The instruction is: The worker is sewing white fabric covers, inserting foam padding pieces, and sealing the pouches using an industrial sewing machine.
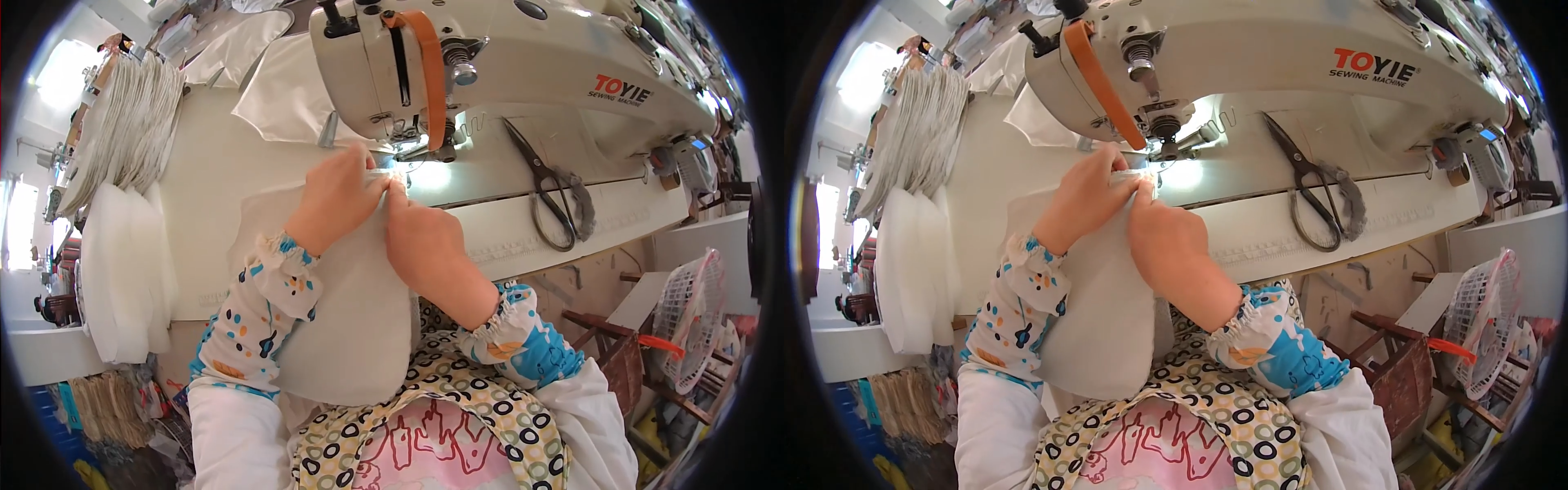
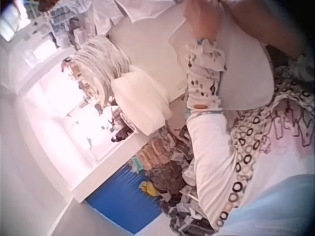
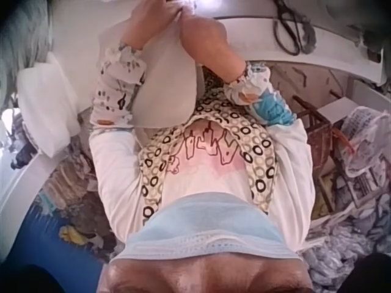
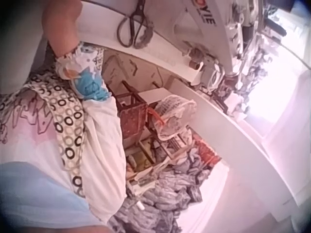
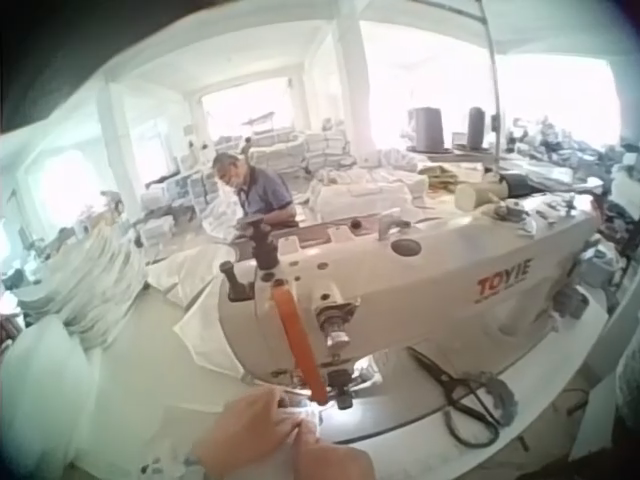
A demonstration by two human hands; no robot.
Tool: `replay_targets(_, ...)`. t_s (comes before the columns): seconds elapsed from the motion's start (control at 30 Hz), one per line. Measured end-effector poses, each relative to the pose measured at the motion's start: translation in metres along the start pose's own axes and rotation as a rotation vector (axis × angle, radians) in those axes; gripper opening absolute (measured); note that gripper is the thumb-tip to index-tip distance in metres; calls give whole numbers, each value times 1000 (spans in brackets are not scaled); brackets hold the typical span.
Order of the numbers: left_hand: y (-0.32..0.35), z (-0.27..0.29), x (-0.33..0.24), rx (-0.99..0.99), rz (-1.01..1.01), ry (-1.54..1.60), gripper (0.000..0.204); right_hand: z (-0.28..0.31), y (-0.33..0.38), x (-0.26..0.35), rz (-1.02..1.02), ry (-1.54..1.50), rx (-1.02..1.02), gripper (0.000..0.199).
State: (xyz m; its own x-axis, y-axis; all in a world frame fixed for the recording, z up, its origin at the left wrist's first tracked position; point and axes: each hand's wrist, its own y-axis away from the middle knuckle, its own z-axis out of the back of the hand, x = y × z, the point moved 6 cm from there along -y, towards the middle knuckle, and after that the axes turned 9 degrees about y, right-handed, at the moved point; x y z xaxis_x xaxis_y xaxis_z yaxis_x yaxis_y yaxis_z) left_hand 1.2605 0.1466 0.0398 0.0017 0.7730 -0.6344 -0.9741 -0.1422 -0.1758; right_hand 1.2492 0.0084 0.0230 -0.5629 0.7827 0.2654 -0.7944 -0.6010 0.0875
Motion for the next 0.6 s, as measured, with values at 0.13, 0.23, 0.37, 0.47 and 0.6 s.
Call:
replay_targets(0.13,-2,-7,10,77,117,101,25,-1,2,-2,5,-12,-77,59)
replay_targets(0.23,-2,-8,9,-17,65,206,22,1,-5,-6,15,13,-121,58)
replay_targets(0.37,2,-4,4,-137,-109,289,10,4,-10,-5,38,60,-110,57)
replay_targets(0.47,9,2,-1,-128,-316,179,13,6,-11,-4,42,77,-75,56)
replay_targets(0.6,14,-1,-8,-99,-436,58,23,6,-12,-6,37,57,-60,56)
